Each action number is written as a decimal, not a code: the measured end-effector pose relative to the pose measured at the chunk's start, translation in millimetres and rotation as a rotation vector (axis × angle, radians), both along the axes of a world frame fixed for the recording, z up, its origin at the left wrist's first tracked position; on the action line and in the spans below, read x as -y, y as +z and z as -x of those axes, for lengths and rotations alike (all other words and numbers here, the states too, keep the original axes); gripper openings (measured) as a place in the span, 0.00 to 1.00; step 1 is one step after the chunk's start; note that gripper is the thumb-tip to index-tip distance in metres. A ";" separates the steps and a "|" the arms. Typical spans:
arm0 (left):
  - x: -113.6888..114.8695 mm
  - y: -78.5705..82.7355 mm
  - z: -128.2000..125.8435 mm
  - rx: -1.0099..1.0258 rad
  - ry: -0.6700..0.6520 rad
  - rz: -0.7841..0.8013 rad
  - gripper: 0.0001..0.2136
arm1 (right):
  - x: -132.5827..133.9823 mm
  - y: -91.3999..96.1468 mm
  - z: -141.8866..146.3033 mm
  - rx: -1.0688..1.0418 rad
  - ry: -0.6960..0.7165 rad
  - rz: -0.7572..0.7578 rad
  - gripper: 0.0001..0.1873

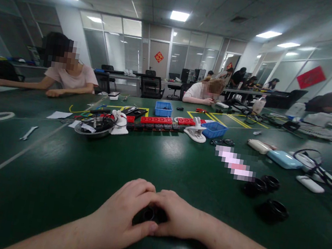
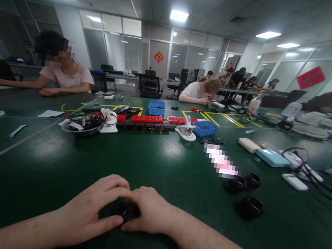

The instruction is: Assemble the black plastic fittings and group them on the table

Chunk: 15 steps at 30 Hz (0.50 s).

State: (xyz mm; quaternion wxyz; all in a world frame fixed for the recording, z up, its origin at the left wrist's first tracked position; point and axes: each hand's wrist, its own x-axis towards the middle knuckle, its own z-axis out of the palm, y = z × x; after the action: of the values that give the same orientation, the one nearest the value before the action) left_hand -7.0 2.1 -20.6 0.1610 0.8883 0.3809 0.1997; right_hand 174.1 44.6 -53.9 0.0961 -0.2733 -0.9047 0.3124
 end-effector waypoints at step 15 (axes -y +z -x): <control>-5.8 18.8 7.9 -0.131 -0.238 0.156 0.16 | -0.2 -3.3 0.9 0.080 -0.033 -0.107 0.17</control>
State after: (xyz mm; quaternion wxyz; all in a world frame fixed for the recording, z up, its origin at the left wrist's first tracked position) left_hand -15.0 7.9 -1.7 0.2270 0.9231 0.2968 0.0905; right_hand 173.2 44.8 -57.2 0.0793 -0.2948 -0.9187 0.2507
